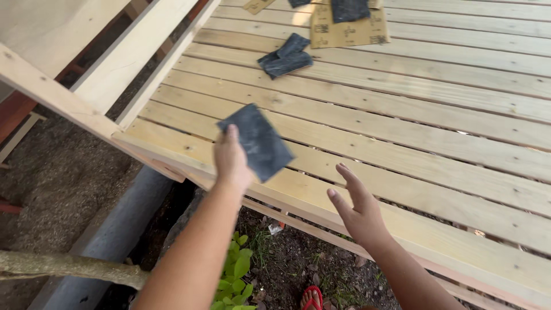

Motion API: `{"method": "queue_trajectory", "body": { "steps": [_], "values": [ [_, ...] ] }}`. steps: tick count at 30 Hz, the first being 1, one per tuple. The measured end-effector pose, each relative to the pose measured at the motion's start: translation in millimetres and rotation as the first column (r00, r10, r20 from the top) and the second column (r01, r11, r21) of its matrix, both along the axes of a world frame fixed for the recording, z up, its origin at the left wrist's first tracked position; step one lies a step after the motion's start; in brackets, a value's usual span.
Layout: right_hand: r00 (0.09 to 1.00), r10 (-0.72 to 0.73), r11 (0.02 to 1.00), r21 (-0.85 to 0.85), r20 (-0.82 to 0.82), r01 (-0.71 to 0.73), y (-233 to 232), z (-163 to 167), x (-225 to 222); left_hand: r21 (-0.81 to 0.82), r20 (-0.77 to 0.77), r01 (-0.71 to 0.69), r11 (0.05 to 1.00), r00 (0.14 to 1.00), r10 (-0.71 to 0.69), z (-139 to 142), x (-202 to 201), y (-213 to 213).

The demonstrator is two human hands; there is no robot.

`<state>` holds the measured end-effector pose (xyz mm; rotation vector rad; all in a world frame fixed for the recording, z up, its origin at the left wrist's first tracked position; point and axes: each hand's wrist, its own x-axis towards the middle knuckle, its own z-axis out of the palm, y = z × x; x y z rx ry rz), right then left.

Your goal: The person sands a slatted wooden furniture frame by hand, using sheets of sandpaper and a sanding block. They sand the edges and rails first, then work across the slatted top surface plank by plank, rubbing the sandpaper along the wood.

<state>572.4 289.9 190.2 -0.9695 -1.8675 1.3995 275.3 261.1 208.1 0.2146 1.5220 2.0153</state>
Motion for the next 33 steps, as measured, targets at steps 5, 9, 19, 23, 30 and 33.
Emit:
{"method": "queue_trajectory", "body": {
  "steps": [5, 9, 19, 23, 30, 33],
  "values": [
    [0.940, 0.171, 0.962, -0.156, -0.294, -0.223, 13.2, -12.0, -55.8, 0.205, 0.504, 0.064, 0.977, 0.849, -0.161, 20.2, 57.4, 31.8],
    [0.966, 0.093, 0.995, 0.017, 0.242, -0.100, 42.4, -19.2, -91.1, 0.114, 0.364, 0.133, 0.984, 0.916, -0.166, 12.8, 54.8, 41.1],
    [0.826, 0.538, 0.716, 0.426, 0.167, -0.553, 78.2, -14.9, -218.1, -0.352, -0.278, -0.333, 0.875, 0.930, 0.241, -68.1, -116.1, -32.1],
    [0.296, 0.524, 0.224, 0.206, 0.799, -0.953, 58.8, -18.0, -262.9, -0.554, -0.396, -0.537, 0.636, 0.842, 0.367, -85.1, -188.9, -86.9],
    [0.366, 0.502, 0.117, 0.357, 0.783, -0.927, 50.2, -33.2, -338.4, -0.528, -0.100, -0.459, 0.714, 0.869, 0.485, -85.6, -322.7, -80.3],
    [0.452, 0.506, 0.100, 0.471, 0.735, -0.877, 43.7, -43.5, -398.4, -0.765, -0.266, -0.497, 0.410, 0.823, 0.501, -84.3, -347.4, -63.9]
  ]
}}
